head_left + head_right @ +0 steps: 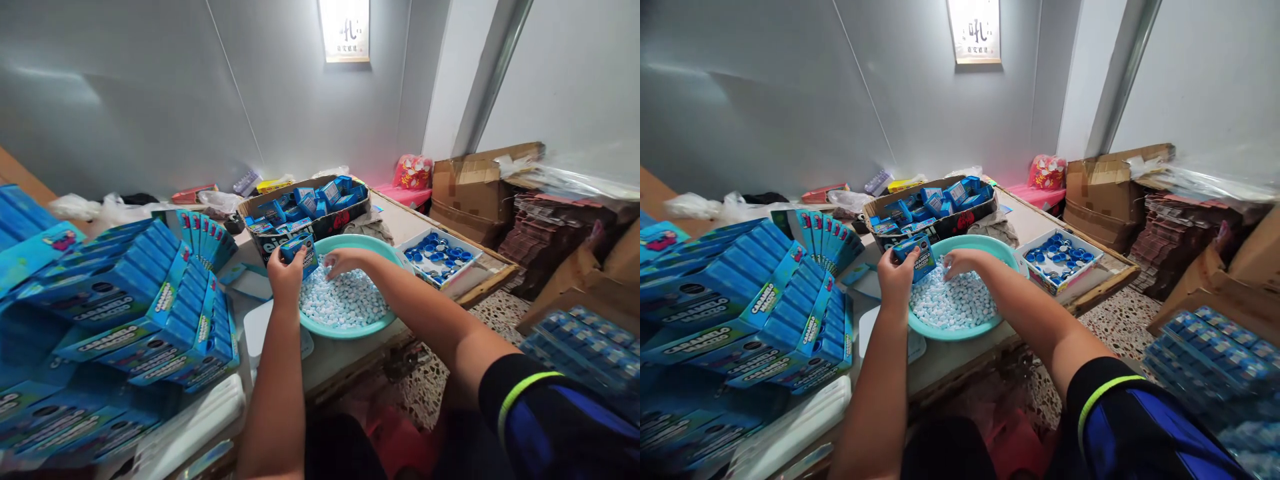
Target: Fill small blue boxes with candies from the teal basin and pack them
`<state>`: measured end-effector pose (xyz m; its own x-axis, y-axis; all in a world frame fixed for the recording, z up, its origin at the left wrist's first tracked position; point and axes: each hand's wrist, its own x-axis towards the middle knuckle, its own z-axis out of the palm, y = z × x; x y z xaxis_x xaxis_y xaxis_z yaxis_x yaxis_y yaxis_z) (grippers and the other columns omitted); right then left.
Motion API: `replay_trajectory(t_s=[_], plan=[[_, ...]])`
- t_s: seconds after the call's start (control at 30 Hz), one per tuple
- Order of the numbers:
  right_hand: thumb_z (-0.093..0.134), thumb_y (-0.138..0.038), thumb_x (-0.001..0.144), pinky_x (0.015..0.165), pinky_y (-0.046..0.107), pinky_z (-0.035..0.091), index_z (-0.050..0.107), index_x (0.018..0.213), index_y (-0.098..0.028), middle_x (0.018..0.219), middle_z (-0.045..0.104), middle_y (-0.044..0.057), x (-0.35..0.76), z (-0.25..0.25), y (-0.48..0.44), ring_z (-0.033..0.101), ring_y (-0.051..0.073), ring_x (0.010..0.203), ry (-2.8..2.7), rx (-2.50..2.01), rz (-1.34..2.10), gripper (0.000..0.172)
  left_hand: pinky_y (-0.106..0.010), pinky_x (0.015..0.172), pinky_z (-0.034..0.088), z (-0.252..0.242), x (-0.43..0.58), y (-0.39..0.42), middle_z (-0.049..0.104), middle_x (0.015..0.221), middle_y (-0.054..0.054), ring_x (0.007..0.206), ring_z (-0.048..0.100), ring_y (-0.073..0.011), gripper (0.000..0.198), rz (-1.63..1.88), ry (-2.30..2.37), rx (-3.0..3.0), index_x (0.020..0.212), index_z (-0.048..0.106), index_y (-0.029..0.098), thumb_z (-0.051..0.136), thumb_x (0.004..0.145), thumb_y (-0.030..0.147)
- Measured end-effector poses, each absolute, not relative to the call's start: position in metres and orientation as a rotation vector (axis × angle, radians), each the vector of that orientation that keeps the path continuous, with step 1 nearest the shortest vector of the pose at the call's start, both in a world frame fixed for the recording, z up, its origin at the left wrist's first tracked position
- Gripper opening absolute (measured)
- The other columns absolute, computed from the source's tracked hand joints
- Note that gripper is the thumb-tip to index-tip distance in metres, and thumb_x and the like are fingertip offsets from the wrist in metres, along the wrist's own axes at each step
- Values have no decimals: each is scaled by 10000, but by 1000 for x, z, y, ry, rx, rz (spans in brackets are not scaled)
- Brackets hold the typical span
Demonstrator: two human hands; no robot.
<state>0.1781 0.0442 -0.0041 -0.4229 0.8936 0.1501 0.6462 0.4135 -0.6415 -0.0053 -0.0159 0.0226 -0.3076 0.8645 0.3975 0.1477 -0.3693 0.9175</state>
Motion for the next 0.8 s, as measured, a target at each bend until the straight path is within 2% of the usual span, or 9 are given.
replay_trajectory(t_s=[0.13,0.23,0.5,0.7,0.8], plan=[[995,-310,489,512,233,428,744,796,-241,630,673,-58,180,-2,47,616,153,552,-2240,-1406,861,403,-296,692,550,22,-5,-15,687,791,-31,709,643,-177,415,1728,1307,1398,865,674,172,817,668,508],[988,-283,496,512,239,418,724,805,-237,616,660,-60,181,1,45,605,149,532,-2232,-1464,910,409,-310,715,561,22,-5,-16,700,809,-43,723,657,-188,428,1707,1321,1399,896,693,167,818,668,508],[881,-207,646,533,249,474,677,780,-207,615,669,-49,179,14,30,648,158,522,-2260,-1530,1031,245,-311,688,566,23,-5,-16,718,816,-55,736,683,-207,430,1659,1313,1400,914,694,166,817,663,494],[838,-126,785,558,229,511,712,870,-141,646,662,-49,179,21,26,629,116,552,-2315,-1545,1031,153,-332,719,585,21,-5,-14,707,806,-47,722,677,-203,440,1654,1302,1402,929,695,169,817,665,499],[812,-86,784,575,240,520,721,816,-142,632,660,-36,179,24,23,629,123,565,-2305,-1534,1026,112,-328,723,581,22,-5,-15,705,807,-44,727,677,-204,424,1637,1319,1409,925,692,174,813,669,489]])
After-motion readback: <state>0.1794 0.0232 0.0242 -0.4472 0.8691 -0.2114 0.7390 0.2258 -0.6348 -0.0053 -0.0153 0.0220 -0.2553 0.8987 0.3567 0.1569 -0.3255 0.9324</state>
